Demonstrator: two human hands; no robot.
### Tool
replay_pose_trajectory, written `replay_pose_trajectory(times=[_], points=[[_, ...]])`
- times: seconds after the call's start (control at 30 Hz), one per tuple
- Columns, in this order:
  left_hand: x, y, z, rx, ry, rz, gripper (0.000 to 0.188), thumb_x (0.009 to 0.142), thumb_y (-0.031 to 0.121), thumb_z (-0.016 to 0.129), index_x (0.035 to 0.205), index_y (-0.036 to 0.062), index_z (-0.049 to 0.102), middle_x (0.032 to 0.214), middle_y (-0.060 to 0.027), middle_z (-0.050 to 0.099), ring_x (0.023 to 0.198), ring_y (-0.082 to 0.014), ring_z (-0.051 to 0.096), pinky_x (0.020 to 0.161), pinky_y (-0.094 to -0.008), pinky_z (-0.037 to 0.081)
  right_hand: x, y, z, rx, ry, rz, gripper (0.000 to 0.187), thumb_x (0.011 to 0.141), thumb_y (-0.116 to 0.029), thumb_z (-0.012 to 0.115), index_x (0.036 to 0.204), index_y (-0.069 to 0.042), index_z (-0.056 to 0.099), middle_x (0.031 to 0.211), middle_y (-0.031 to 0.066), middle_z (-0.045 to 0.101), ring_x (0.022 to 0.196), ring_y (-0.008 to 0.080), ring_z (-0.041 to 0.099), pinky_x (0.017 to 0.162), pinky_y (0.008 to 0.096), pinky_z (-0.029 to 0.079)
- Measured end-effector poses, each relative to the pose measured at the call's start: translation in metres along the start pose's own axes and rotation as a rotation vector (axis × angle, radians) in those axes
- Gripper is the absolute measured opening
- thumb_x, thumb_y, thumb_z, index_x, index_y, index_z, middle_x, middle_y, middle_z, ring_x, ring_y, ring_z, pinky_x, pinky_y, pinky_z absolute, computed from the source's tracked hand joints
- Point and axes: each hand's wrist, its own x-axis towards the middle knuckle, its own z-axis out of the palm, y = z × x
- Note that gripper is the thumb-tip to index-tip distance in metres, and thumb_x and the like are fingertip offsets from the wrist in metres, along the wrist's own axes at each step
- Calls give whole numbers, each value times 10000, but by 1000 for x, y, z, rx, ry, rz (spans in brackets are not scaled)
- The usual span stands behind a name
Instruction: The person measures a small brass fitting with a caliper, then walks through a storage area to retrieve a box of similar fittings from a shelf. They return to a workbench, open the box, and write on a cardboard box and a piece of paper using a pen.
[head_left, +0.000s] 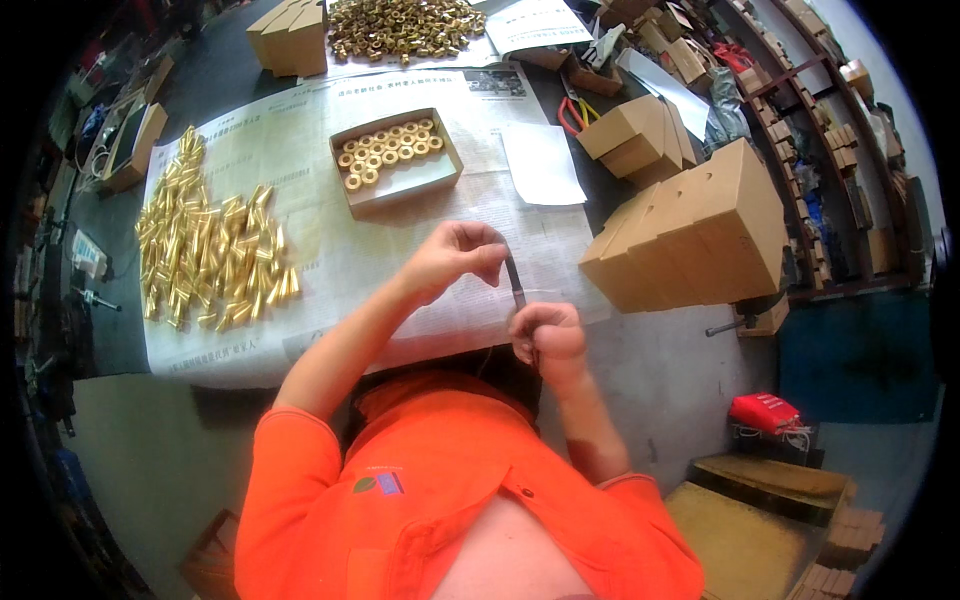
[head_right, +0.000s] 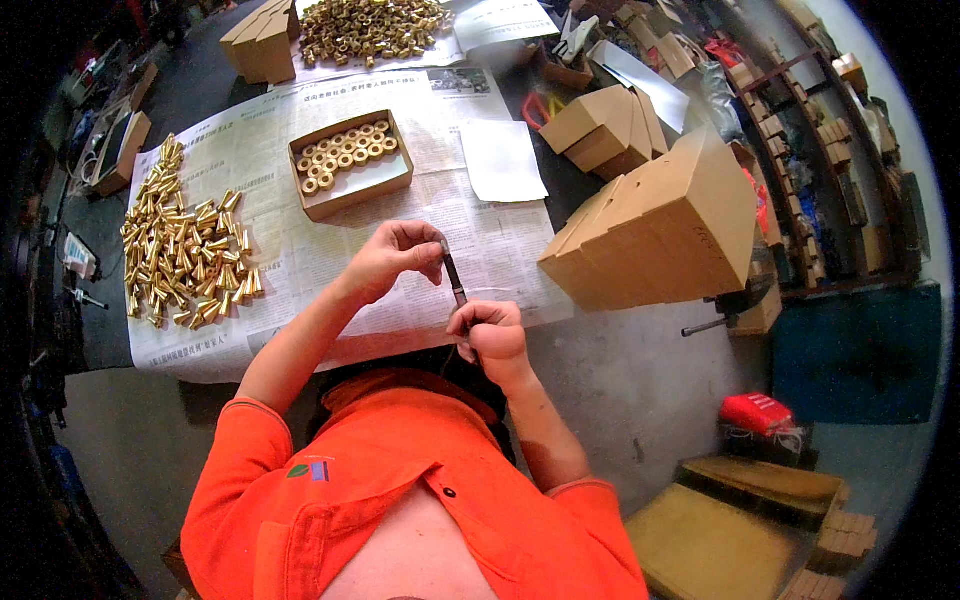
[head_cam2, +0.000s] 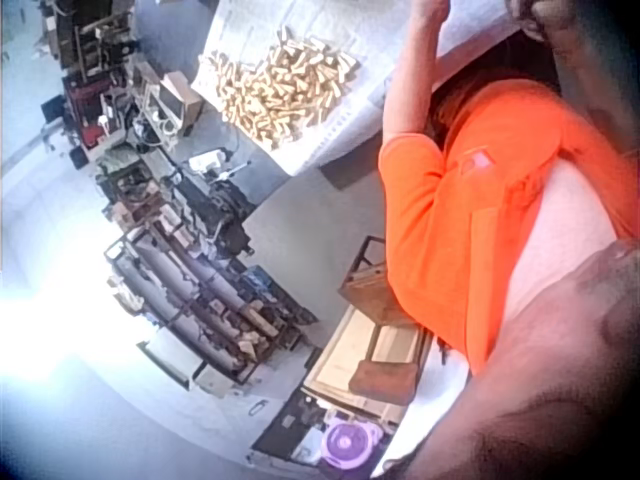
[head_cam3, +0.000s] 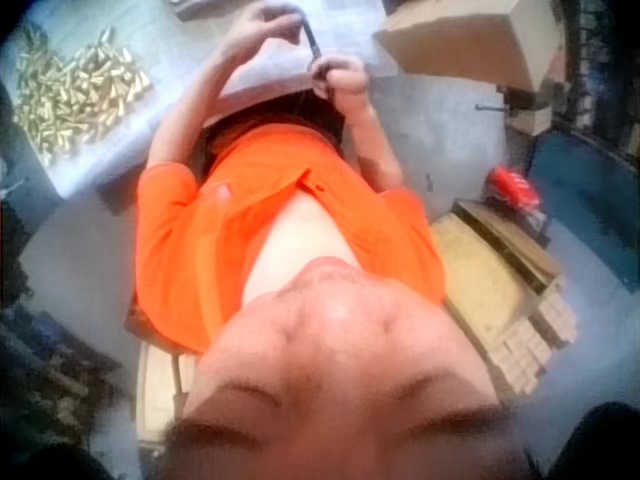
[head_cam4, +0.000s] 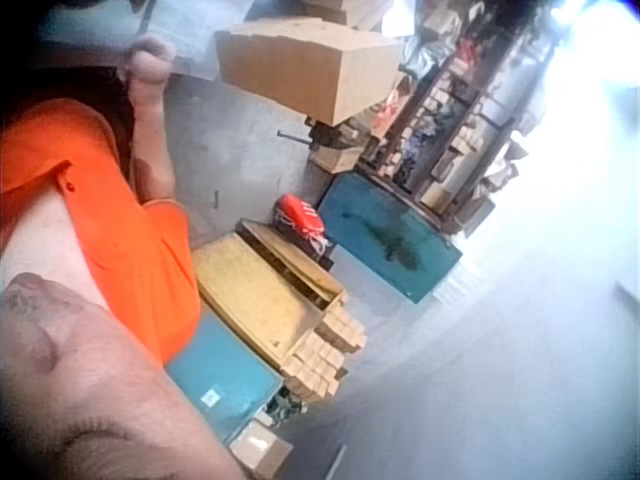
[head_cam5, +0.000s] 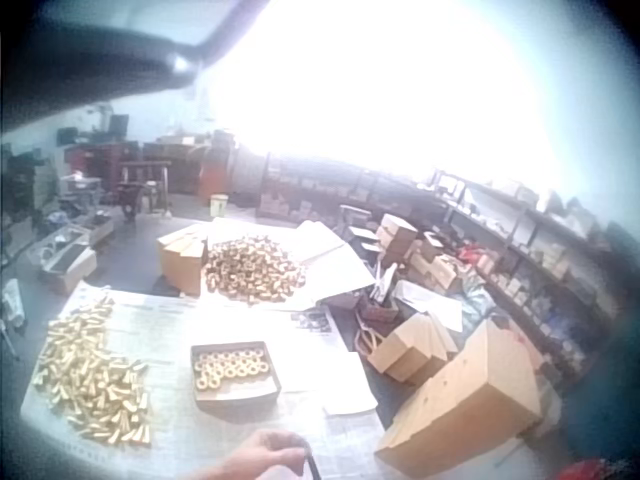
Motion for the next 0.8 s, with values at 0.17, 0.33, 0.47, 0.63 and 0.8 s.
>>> replay_pose_trajectory(times=[0.17, 0.33, 0.47, 0.63, 0.8], points=[[-3, -8, -10, 109, 34, 17, 176, 801, 126, 640, 856, -40, 613, 736, -65, 602, 633, -126, 581, 578, -266, 504, 6, 12, 6, -744, 75, -346, 191, 589, 33, 436, 682, 15, 601, 644, 35, 542, 573, 122, 486, 505, 224, 359], [-3, -8, -10, -82, -102, -52, 160, 813, 89, 609, 881, -56, 604, 746, -77, 604, 619, -156, 591, 610, -279, 501, -2, 19, -17, 699, -197, 231, 223, 719, -208, 624, 774, -2, 559, 727, 107, 472, 531, 103, 400, 361, 231, 326], [-4, -4, -8, -204, -111, -11, 165, 825, 99, 602, 901, -46, 604, 750, -75, 605, 616, -156, 589, 612, -278, 500, 6, 34, -27, 969, -498, 150, 555, 718, -400, 670, 1082, -10, 519, 941, 181, 498, 636, 153, 476, 444, 255, 414], [-3, -7, -12, -376, 139, 19, 158, 843, 135, 579, 925, 2, 601, 713, -52, 593, 633, -152, 586, 619, -288, 494, 0, -8, -9, 467, -266, -276, 974, 642, -517, 704, 1378, -72, 247, 1226, 277, 435, 939, 301, 542, 712, 346, 491], [-1, -10, 0, -469, 160, 42, 153, 849, 136, 569, 920, 3, 593, 698, -59, 587, 635, -172, 586, 629, -290, 480, 10, 2, -9, -217, -173, -668, 678, 696, -275, 697, 1270, -35, 425, 1093, 213, 553, 863, 277, 605, 726, 344, 490]])
